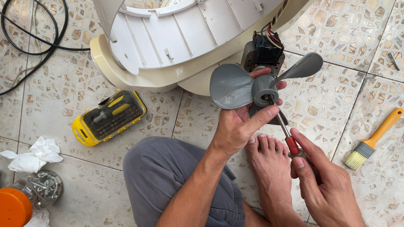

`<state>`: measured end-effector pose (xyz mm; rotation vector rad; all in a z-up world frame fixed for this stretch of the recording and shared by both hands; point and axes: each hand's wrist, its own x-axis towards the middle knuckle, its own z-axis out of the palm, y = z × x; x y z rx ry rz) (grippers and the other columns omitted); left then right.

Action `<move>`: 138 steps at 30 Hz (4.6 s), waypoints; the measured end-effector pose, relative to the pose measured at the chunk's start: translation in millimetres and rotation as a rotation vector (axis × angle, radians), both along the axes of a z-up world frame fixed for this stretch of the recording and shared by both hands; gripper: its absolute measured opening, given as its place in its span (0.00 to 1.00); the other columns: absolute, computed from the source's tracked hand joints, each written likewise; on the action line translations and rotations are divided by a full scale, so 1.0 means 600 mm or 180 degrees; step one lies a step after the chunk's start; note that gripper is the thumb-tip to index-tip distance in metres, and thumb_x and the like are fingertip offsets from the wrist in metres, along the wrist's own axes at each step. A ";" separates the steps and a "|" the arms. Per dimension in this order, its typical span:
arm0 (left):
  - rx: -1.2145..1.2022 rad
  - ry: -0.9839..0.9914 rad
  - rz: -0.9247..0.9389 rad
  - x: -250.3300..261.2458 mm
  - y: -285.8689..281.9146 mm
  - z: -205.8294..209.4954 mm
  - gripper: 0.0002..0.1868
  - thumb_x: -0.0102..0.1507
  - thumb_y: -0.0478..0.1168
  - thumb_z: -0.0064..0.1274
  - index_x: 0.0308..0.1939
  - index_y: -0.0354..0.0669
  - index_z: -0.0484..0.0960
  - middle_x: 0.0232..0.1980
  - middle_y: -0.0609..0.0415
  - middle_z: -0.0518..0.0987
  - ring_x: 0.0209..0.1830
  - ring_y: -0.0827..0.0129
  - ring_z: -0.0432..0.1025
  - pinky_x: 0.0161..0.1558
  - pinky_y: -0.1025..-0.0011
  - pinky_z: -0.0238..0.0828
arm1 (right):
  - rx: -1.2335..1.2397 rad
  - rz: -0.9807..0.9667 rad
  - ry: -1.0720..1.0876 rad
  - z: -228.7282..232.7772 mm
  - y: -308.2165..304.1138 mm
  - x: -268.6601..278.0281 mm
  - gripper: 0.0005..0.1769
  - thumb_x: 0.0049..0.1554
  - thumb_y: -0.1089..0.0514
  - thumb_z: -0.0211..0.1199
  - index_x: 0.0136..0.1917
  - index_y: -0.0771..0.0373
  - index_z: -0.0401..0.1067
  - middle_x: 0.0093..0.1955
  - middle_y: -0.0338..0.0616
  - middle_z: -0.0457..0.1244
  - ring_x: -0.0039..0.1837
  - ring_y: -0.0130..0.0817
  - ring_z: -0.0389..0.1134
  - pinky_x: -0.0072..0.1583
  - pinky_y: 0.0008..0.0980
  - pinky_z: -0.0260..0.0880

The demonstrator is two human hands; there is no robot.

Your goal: The person sits on the floor and works on a disassembled electric fan. They use a screwdriver to tighten the fan blade onto the motor shaft, then apply lubricant from a small container to the motor shaft. The person continues to adjust the blade and motor assembly with the screwdriver.

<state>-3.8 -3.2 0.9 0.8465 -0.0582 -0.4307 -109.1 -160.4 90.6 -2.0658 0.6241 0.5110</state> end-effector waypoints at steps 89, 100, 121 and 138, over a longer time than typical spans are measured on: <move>0.3915 -0.2436 0.1185 -0.007 0.042 0.034 0.34 0.51 0.41 0.71 0.59 0.41 0.76 0.57 0.41 0.78 0.57 0.50 0.73 0.57 0.59 0.72 | -0.0797 0.0334 -0.0943 -0.202 -0.116 -0.051 0.20 0.60 0.55 0.64 0.65 0.58 0.74 0.51 0.49 0.70 0.42 0.38 0.71 0.45 0.36 0.71; 0.3526 -0.2363 0.0052 -0.063 0.019 -0.014 0.09 0.58 0.47 0.67 0.29 0.48 0.88 0.28 0.60 0.85 0.22 0.71 0.76 0.36 0.67 0.70 | -0.1709 0.0179 -0.1072 -0.227 -0.143 -0.062 0.20 0.62 0.52 0.65 0.65 0.59 0.74 0.47 0.49 0.65 0.47 0.44 0.68 0.50 0.42 0.68; 0.3092 -0.2683 0.0006 -0.068 -0.048 -0.045 0.23 0.73 0.54 0.47 0.41 0.34 0.81 0.35 0.45 0.79 0.30 0.56 0.75 0.33 0.65 0.73 | -0.2028 0.0136 -0.1270 -0.238 -0.132 -0.066 0.22 0.59 0.49 0.67 0.64 0.57 0.73 0.48 0.48 0.60 0.48 0.45 0.66 0.49 0.43 0.67; 0.4067 -0.0616 -0.1642 -0.100 -0.031 -0.056 0.39 0.76 0.67 0.33 0.42 0.39 0.89 0.39 0.43 0.88 0.33 0.64 0.80 0.43 0.67 0.76 | -0.1175 0.0546 -0.2423 -0.137 -0.044 -0.057 0.26 0.64 0.52 0.57 0.71 0.64 0.66 0.67 0.57 0.59 0.65 0.51 0.63 0.65 0.46 0.63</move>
